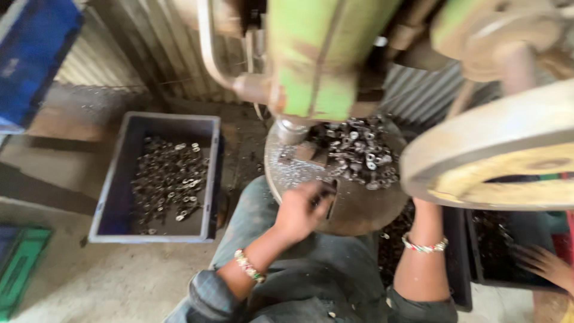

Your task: The person operates a drill press to machine small metal parts. They place each part under the drill bit, lower the spindle with a handwheel, and then remove the finished part into a nearby bin. The process is repeated for multiple parts.

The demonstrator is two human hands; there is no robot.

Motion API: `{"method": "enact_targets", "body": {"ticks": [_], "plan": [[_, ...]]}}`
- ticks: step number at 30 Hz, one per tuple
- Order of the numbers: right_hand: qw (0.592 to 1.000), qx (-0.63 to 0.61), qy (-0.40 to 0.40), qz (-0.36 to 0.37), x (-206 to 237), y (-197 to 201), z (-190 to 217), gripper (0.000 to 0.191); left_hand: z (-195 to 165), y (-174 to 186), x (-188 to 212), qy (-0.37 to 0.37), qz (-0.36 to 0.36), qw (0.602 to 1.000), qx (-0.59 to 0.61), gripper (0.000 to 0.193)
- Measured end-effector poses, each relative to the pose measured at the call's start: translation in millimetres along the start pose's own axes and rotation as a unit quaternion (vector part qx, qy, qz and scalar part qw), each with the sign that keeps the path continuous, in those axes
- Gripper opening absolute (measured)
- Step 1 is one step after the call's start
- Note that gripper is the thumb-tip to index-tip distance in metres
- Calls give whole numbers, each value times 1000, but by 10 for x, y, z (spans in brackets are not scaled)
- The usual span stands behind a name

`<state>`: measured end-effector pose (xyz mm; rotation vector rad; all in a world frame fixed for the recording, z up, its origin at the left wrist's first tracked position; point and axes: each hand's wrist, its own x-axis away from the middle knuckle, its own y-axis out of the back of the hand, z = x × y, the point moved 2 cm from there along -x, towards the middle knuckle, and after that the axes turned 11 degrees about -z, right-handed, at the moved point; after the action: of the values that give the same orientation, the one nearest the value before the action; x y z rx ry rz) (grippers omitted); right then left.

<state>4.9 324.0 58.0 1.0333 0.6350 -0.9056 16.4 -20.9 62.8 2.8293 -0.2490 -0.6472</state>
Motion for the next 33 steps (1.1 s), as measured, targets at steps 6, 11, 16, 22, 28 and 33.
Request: {"method": "enact_targets", "body": {"ticks": [6,11,16,22,28,33], "plan": [[1000,6,20,-6,-40,-7,119,33,-95,-805,-319,-228,14,934,-274,33],[1000,3,26,-6,-68,-17,175,35,111,-821,-335,-160,43,917,-362,40],[1000,6,26,-8,-44,-80,84,37,182,-679,-145,-178,21,932,-317,38],[999,-17,33,-34,-84,-47,41,41,238,-500,-34,-176,32,914,-365,34],[971,-214,-101,19,-162,69,321,24,87,-204,9,-47,-75,984,-155,41],[988,-136,63,-40,-237,144,491,36,352,263,79,283,-298,902,133,35]]}}
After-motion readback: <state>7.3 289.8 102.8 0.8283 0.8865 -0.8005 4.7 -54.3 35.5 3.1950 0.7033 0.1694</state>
